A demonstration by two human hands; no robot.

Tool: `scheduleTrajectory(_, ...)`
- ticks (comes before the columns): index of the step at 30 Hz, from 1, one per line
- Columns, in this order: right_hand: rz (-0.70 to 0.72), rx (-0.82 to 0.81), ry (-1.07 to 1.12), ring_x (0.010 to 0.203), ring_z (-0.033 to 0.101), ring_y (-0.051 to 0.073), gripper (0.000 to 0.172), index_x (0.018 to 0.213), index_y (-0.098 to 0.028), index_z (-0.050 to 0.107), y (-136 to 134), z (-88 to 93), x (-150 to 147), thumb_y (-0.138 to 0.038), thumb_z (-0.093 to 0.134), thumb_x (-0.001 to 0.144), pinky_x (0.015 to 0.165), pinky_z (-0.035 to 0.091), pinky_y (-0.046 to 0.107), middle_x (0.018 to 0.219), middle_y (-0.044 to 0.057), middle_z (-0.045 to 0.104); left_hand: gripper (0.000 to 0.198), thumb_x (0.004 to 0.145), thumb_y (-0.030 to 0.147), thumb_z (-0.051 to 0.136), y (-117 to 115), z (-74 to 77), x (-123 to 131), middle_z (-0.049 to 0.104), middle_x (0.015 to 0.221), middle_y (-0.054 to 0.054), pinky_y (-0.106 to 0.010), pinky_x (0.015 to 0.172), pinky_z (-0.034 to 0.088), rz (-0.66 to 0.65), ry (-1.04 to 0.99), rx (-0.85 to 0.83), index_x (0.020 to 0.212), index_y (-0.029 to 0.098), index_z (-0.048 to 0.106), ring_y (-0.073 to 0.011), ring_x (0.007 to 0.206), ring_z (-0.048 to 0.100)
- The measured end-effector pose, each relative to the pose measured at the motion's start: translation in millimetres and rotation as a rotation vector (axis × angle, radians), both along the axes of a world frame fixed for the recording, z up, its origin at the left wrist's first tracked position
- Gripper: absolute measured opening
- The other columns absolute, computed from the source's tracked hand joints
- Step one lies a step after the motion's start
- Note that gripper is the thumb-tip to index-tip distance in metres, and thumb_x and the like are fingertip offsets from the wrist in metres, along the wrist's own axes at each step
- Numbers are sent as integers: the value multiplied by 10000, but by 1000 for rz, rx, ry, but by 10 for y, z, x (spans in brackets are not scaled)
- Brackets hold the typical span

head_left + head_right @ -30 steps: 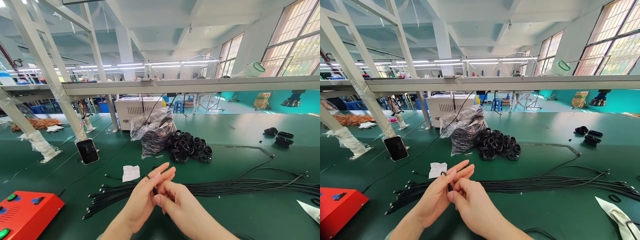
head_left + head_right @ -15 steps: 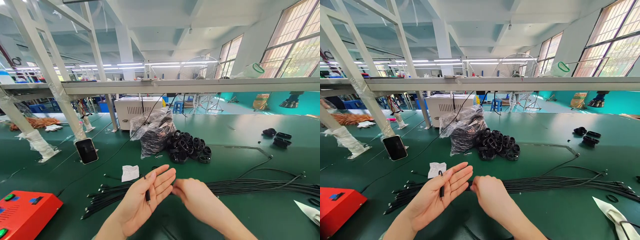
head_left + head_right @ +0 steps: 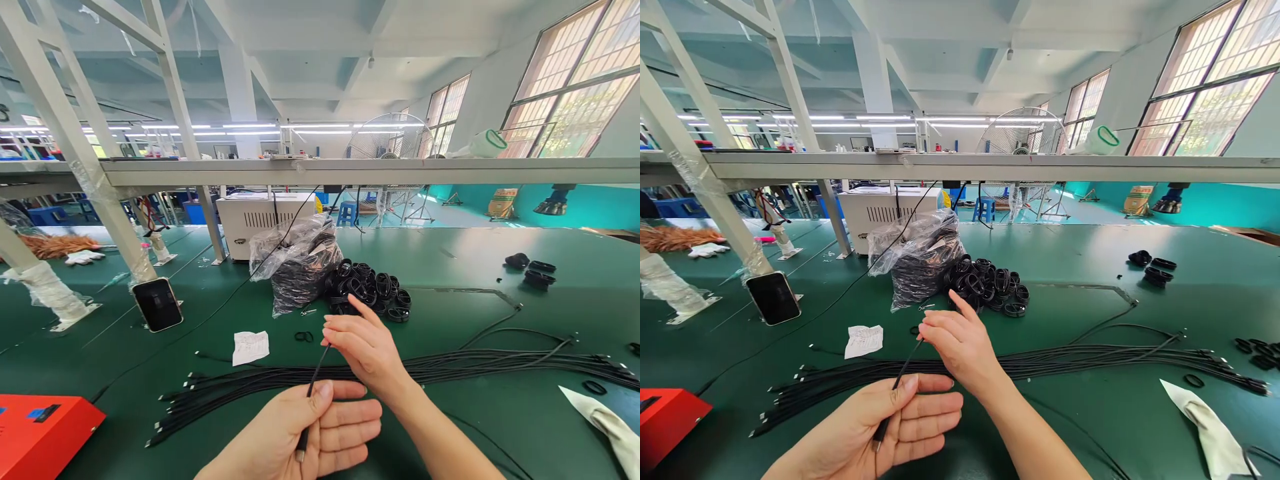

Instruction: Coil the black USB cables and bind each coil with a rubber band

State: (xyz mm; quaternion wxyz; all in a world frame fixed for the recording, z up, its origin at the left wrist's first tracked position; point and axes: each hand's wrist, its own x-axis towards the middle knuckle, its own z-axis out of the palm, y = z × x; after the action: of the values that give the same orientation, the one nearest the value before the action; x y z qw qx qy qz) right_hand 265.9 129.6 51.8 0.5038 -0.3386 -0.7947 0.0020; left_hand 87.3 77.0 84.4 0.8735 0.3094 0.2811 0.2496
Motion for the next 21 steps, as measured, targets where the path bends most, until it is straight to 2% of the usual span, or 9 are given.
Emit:
scheduleTrajectory(3,-23,38,-9,976,688,188,179,868,-253,675,-9,2,53,-187,516,919,1113,321,507,921,22,756,351,961,307,462,-14,12,-11,702,1166,-210,-414,986,476,-18,-8,35,1124,79,673,-293,1126,644)
scheduleTrajectory(7,42,10,51,924,700,174,201,867,-247,667,-15,-60,-49,-208,482,937,1076,392,473,842,11,755,403,969,330,410,-52,4,-26,695,1175,-214,-438,1002,452,-89,-77,28,1193,84,638,-304,1131,640)
scheduleTrajectory(10,117,-9,127,913,700,170,192,865,-238,658,-21,-72,-94,-212,483,939,1044,428,447,829,16,750,438,906,245,407,-54,-2,-36,660,1235,-217,-466,1055,385,-177,-190,20,1267,75,587,-319,1196,589)
scheduleTrajectory(13,197,-108,145,924,697,176,193,876,-238,656,-29,-50,-109,-245,475,942,1040,421,449,809,17,748,493,832,130,412,-61,10,-39,639,1276,-197,-474,1076,356,-238,-254,28,1299,79,564,-314,1228,563)
scheduleTrajectory(15,225,-221,140,906,696,177,181,864,-243,664,-42,-29,-132,-268,497,928,1061,386,452,783,7,743,463,865,83,405,-74,24,-41,637,1286,-182,-463,1067,377,-237,-235,58,1299,99,569,-303,1228,565)
scheduleTrajectory(17,241,-412,183,853,693,162,113,830,-244,682,-73,-8,-178,-255,578,874,1040,405,407,772,-15,735,435,890,59,416,-79,31,-51,634,1296,-169,-444,1064,394,-205,-225,106,1289,120,580,-294,1241,553)
scheduleTrajectory(19,324,-714,351,770,680,136,82,777,-206,699,-129,8,-242,-223,631,819,917,498,320,744,-37,720,434,896,43,428,-57,24,-72,620,1320,-156,-427,1073,396,-160,-252,165,1291,136,581,-288,1265,529)
scheduleTrajectory(21,467,-990,576,695,659,123,178,729,-141,700,-209,14,-313,-224,587,840,727,554,258,689,-34,696,434,908,40,412,-8,8,-103,602,1345,-148,-416,1088,387,-109,-283,231,1296,140,579,-283,1283,511)
